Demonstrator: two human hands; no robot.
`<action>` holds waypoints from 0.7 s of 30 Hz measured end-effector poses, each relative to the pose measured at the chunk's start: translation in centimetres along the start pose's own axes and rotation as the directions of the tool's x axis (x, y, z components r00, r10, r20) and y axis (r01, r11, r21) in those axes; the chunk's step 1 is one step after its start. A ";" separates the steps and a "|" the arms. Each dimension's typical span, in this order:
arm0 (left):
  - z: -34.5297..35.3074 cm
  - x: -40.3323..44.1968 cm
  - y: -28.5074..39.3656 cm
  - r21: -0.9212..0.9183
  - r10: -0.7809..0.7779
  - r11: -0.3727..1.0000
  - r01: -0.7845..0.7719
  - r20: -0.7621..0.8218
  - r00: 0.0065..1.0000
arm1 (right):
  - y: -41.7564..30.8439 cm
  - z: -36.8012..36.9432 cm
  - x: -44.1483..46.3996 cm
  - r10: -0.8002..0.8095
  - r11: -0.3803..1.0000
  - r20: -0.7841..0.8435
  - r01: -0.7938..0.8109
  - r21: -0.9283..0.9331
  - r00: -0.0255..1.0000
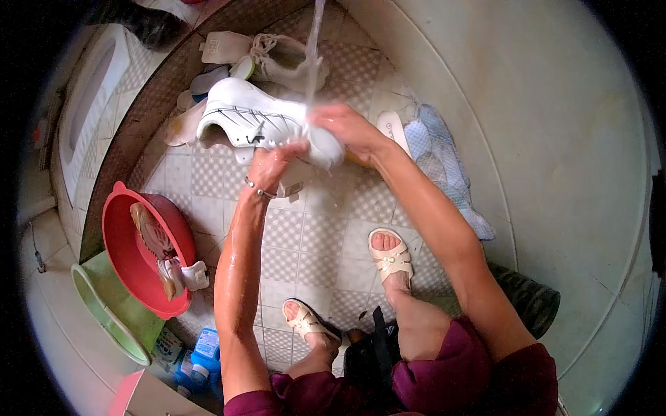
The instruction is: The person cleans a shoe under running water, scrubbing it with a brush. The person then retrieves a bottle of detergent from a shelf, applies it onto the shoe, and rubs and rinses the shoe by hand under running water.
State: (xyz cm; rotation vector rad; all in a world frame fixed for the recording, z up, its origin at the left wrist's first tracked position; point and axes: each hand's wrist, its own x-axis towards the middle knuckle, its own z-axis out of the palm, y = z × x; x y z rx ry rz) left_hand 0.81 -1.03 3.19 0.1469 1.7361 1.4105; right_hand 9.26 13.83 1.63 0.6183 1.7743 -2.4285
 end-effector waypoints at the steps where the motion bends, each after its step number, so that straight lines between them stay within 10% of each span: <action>1: 0.0 -0.1 -0.1 -0.043 0.011 0.999 -0.010 0.004 1.000 | 0.3 0.0 -0.6 -0.042 0.989 0.018 0.039 0.142 0.999; 6: -0.5 0.0 -0.5 -0.182 0.063 0.982 -0.049 0.068 0.996 | 0.6 0.2 -1.6 -0.089 0.934 -0.007 0.086 0.346 0.996; 10: -0.2 -1.2 -0.1 0.103 -0.117 0.988 0.112 0.046 0.992 | 1.4 0.5 2.2 0.060 0.998 -0.106 -0.058 0.025 0.993; 15: 0.4 -1.2 0.2 -0.016 -0.022 1.000 0.024 0.066 0.998 | 0.0 0.7 2.0 0.164 0.985 -0.083 -0.169 -0.048 0.983; 17: 0.1 -1.1 0.0 -0.100 -0.029 0.994 0.035 0.058 0.998 | 2.0 -0.2 1.3 -0.162 0.956 0.048 0.168 -0.242 0.986; 21: -0.2 -1.7 -0.3 -0.245 -0.043 0.968 0.055 0.053 0.998 | 1.6 1.2 -3.1 -0.171 0.985 -0.047 0.172 0.005 0.984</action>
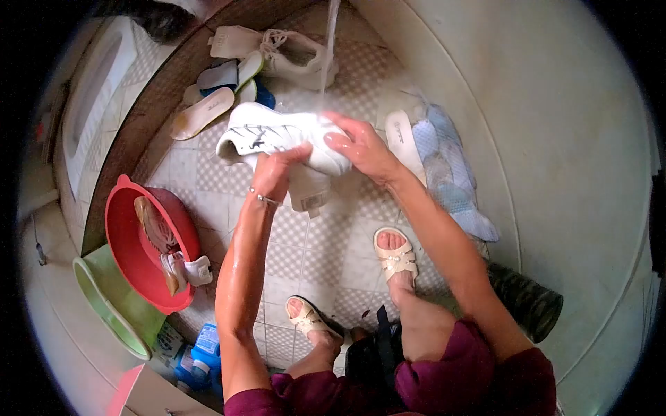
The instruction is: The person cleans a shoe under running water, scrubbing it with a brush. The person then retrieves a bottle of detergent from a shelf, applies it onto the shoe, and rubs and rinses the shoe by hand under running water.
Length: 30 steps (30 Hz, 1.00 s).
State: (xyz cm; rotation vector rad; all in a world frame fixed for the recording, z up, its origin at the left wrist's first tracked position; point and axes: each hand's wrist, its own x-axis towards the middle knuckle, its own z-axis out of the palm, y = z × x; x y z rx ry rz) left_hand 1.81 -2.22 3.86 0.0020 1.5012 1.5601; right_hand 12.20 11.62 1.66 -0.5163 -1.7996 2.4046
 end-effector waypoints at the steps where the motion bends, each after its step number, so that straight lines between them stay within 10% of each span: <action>1: 0.0 -0.3 -0.2 -0.004 -0.004 1.000 0.004 0.005 1.000 | -0.2 -0.4 -0.4 0.000 1.000 0.005 0.000 0.000 1.000; 5: -0.1 -0.8 0.1 -0.038 0.013 0.999 -0.012 0.045 0.999 | -1.1 -0.8 -1.5 0.035 0.950 0.109 -0.067 0.306 0.993; 14: 0.7 -0.5 0.5 0.140 0.022 0.990 -0.018 -0.028 0.999 | -1.4 0.5 4.1 0.036 0.921 -0.149 -0.091 -0.379 0.988; 19: 0.2 -1.1 0.4 0.052 0.081 0.996 -0.078 -0.064 0.995 | -0.6 0.2 3.5 0.000 0.873 0.087 0.042 -0.486 0.996; 22: -1.0 -1.3 0.9 -0.137 -0.097 0.987 0.080 -0.121 0.988 | -1.8 0.1 0.1 0.136 0.989 0.225 -0.144 0.021 0.965; 30: -1.4 -2.5 0.4 -0.159 0.005 0.987 -0.009 -0.027 1.000 | -1.4 -0.3 -1.9 0.034 0.947 0.238 -0.107 0.302 0.971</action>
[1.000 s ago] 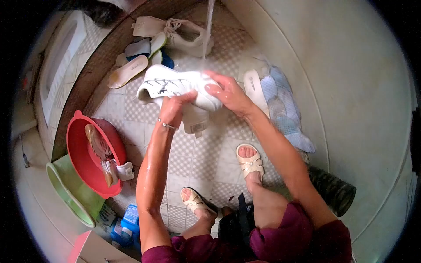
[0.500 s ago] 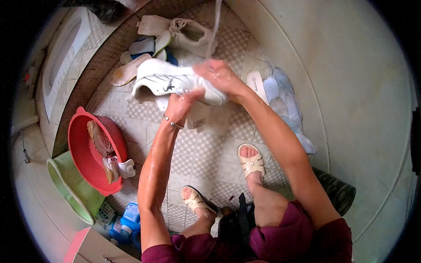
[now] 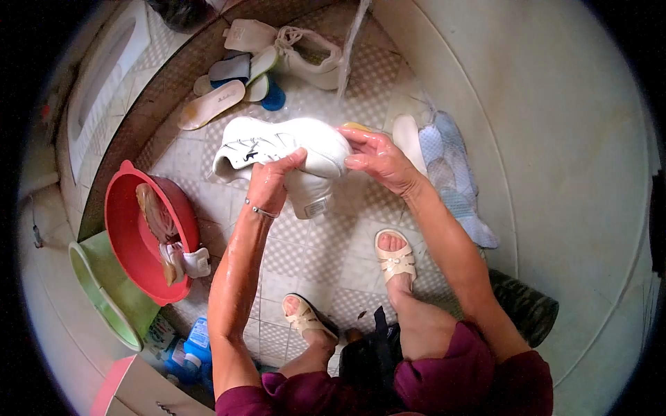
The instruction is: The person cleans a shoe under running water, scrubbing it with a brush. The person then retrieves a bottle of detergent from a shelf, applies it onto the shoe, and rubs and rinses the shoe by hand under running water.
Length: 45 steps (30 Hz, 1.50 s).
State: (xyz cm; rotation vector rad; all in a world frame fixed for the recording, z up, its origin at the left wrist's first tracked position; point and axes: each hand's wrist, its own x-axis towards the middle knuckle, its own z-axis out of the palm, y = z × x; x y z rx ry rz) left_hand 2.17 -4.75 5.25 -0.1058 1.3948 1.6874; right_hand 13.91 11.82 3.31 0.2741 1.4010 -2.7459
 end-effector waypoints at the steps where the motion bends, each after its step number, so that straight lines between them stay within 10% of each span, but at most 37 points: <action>1: 0.1 0.0 0.0 -0.001 0.000 1.000 0.000 0.000 1.000 | 0.0 0.2 0.2 -0.002 0.998 -0.054 -0.001 -0.061 0.999; 9: 2.3 0.7 -0.4 0.343 0.090 0.938 -0.052 -0.097 0.991 | 1.4 -0.5 4.9 -0.091 0.883 -0.340 -0.081 -0.462 0.936; 12: 1.9 1.9 0.5 0.213 0.083 0.975 -0.060 -0.098 0.992 | 0.8 -0.2 6.0 -0.150 0.863 -0.433 -0.096 -0.496 0.889; 17: 1.1 2.6 1.3 0.122 0.113 0.987 -0.105 -0.062 0.992 | -0.2 -0.4 3.6 -0.075 0.967 -0.273 0.004 -0.253 0.959; 19: 1.3 2.3 1.4 0.132 0.116 0.985 -0.110 -0.044 0.992 | -0.6 -0.6 3.0 -0.037 0.993 -0.198 0.059 0.107 0.979; 29: 1.7 1.6 1.8 0.295 0.067 0.954 -0.059 -0.014 0.998 | -0.6 -0.5 5.3 -0.042 0.962 -0.459 -0.088 -0.258 0.887; 36: -0.7 -3.3 0.7 -0.011 -0.084 0.996 0.083 -0.045 0.995 | -0.2 3.0 -0.3 0.200 0.979 -0.274 -0.178 0.101 0.941; 45: -1.7 -10.9 -1.2 -0.071 -0.064 0.996 0.049 -0.229 0.971 | 1.3 6.1 -2.2 0.260 0.960 0.040 -0.255 -0.114 0.965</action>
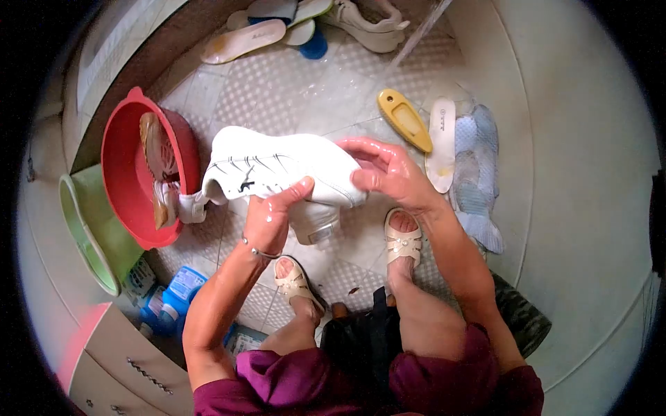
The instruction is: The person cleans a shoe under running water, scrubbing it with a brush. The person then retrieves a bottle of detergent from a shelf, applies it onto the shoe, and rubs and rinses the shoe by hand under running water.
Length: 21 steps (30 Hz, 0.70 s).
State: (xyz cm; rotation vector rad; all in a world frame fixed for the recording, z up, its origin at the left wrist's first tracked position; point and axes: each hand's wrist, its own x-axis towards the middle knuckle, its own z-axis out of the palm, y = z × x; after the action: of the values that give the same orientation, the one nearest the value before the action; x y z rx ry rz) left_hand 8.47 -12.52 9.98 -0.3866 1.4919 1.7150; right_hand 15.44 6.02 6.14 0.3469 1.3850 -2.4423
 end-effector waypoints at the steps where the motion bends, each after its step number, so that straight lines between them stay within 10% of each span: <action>1: -0.4 -0.5 -0.4 0.038 -0.013 0.999 0.014 -0.036 0.999 | -0.1 0.7 -0.1 -0.004 0.999 0.029 0.003 0.038 1.000; 10: -2.2 -5.0 -1.2 0.138 -0.006 0.990 0.021 -0.109 0.994 | 0.9 3.0 -0.9 0.038 0.999 0.201 -0.033 -0.027 0.979; 21: -3.4 -5.5 -3.3 0.135 -0.021 0.990 0.030 -0.068 0.997 | 2.9 5.0 -1.9 -0.010 0.999 0.026 0.011 -0.052 1.000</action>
State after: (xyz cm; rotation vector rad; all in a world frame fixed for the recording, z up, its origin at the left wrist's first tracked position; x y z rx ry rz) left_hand 13.37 -17.82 10.63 -0.3918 1.6347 1.5835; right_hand 18.05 0.57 7.08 0.2956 1.4405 -2.4051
